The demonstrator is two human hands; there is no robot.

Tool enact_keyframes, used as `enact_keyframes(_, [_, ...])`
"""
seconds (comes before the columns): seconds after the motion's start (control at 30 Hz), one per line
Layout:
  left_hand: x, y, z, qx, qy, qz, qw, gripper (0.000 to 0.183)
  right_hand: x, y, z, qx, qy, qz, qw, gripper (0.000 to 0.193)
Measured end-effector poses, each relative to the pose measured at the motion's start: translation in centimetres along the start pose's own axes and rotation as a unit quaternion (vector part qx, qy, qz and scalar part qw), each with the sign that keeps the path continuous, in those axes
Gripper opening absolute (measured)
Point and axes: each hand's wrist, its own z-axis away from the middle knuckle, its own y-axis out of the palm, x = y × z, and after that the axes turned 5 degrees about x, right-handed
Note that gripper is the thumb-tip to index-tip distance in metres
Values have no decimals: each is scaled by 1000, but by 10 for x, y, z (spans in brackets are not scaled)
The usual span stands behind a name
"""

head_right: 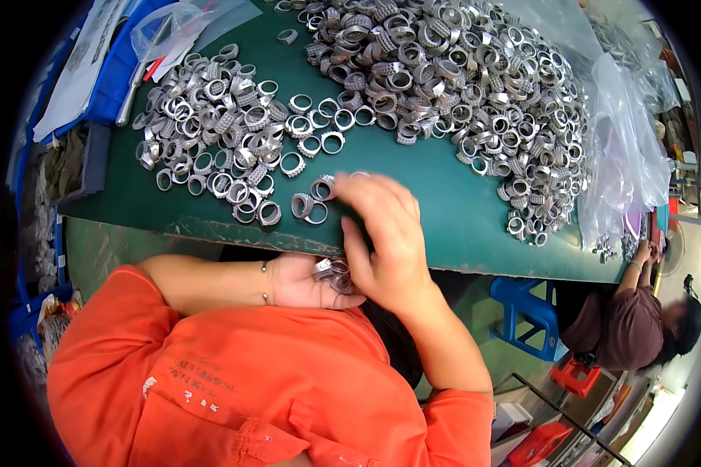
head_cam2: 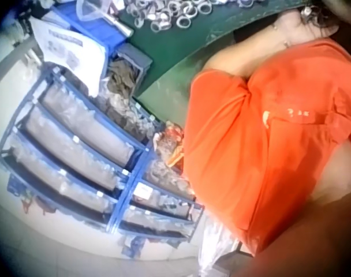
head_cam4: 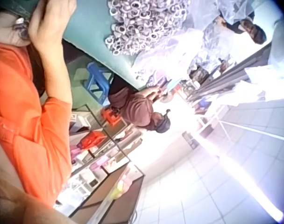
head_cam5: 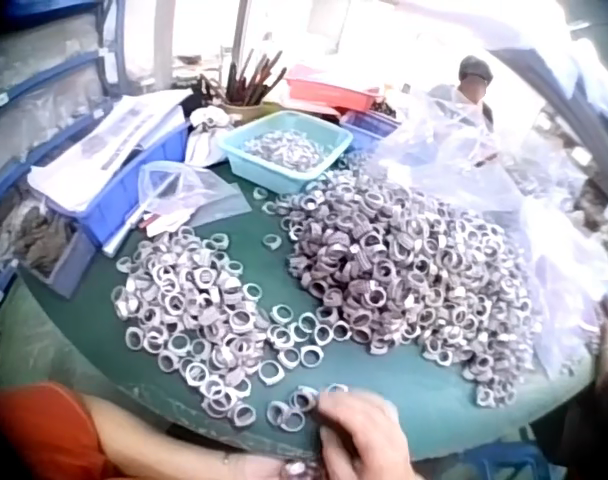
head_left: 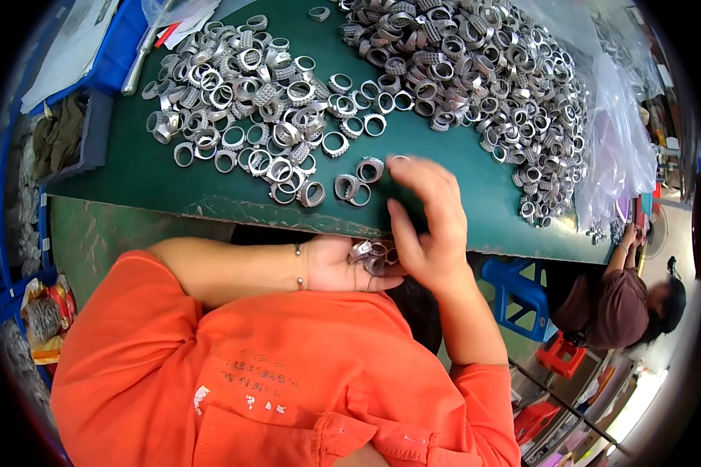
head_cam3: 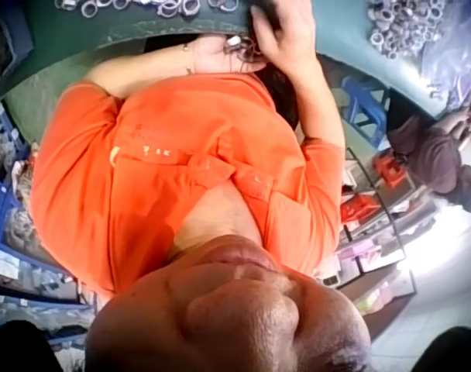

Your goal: The person unpackages sample rings, compares them against a reference sheet, and sorts metal rings from a pile on the table by hand before walking away from the workstation.

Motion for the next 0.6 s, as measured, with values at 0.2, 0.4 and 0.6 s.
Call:
enact_keyframes(0.2, [-2, -1, -1, 18, -4, -14, 1000, 44, -12, 5, -4, 62, 87, -78, 991, 56])
enact_keyframes(0.4, [-1, -7, 1, -4, 7, 1, 1000, 44, -2, 4, -16, 132, 30, -42, 990, 64])
enact_keyframes(0.6, [-2, -6, 0, -8, 5, -20, 1000, 44, 3, 8, -19, 112, 97, -27, 989, 58])
